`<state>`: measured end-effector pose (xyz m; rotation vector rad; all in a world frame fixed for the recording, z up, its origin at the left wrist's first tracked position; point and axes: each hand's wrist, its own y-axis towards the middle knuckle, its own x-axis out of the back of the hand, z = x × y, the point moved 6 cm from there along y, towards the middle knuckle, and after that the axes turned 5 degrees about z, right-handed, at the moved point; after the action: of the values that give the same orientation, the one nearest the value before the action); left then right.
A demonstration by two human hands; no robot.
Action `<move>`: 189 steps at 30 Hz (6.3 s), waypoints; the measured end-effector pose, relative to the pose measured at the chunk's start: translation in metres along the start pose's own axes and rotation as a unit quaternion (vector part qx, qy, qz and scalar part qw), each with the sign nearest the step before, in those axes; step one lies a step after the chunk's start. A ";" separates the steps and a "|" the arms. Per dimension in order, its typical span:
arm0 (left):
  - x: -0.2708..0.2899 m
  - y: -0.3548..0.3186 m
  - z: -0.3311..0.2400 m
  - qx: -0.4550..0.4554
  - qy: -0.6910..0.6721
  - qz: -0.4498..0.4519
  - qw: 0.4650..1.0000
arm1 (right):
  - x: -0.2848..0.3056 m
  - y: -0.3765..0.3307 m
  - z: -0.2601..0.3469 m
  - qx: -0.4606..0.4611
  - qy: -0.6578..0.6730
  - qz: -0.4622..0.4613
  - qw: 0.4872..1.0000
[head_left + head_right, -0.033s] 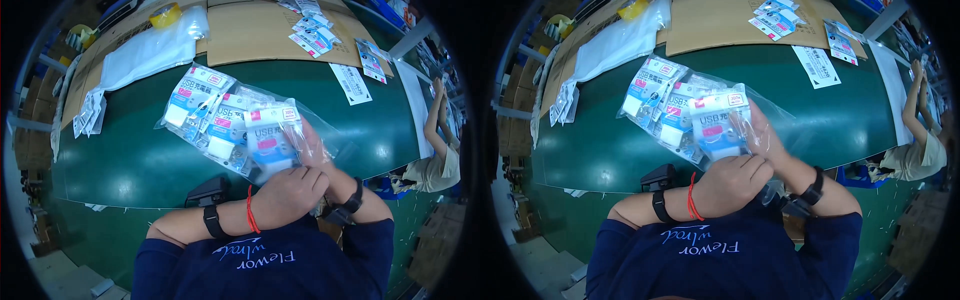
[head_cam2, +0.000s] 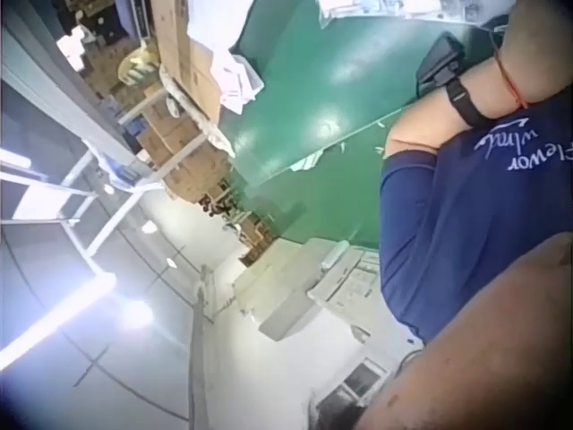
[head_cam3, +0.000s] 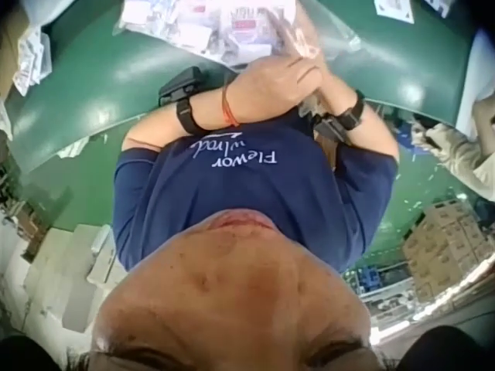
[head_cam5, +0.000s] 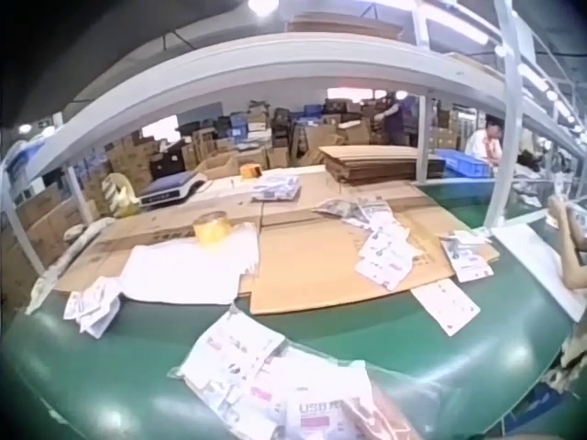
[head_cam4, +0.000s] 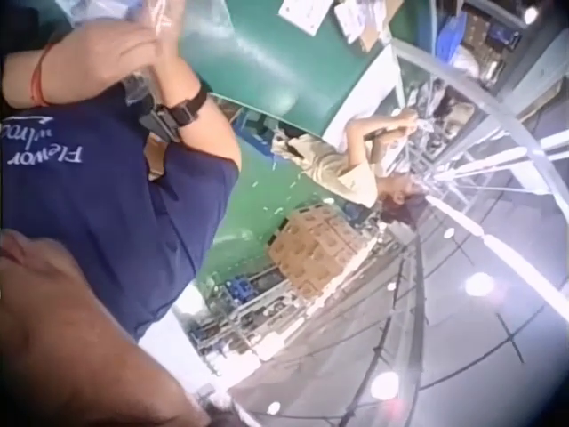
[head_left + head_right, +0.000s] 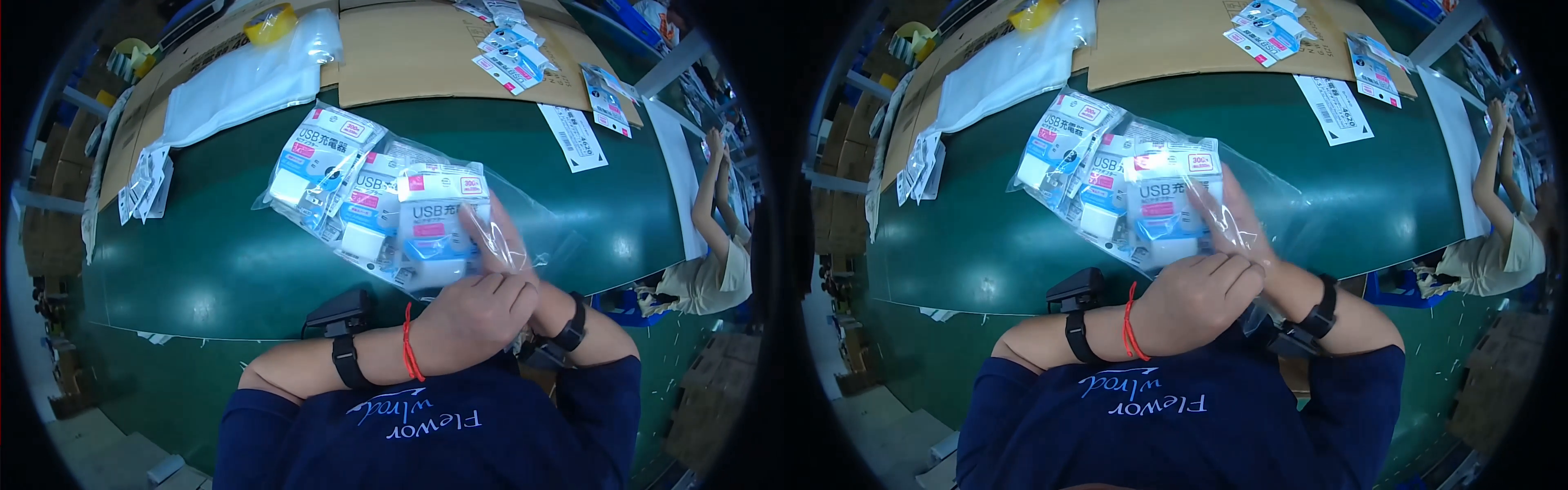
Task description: Packaging small electronic products into plastic bags at a workstation.
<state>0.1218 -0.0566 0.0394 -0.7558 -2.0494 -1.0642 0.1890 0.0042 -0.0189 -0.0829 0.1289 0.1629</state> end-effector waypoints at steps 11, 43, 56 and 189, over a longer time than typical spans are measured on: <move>0.011 -0.005 0.004 -0.025 -0.022 -0.014 0.999 | 0.028 -0.007 -0.018 -0.134 -0.033 0.063 0.988; 0.006 0.000 0.004 -0.084 -0.047 -0.078 0.992 | -0.026 0.028 -0.014 -0.157 0.044 0.056 0.985; 0.002 -0.002 0.006 -0.058 -0.067 -0.054 0.995 | -0.012 0.022 -0.006 -0.150 0.113 0.021 0.982; 0.133 -0.088 0.161 0.180 -0.096 -0.439 0.875 | 0.071 -0.038 -0.014 -0.228 0.056 0.027 0.972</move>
<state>-0.0725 0.0606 0.0370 0.3412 -2.7380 -1.0113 0.2626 -0.0231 -0.0399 -0.5479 0.2045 0.2402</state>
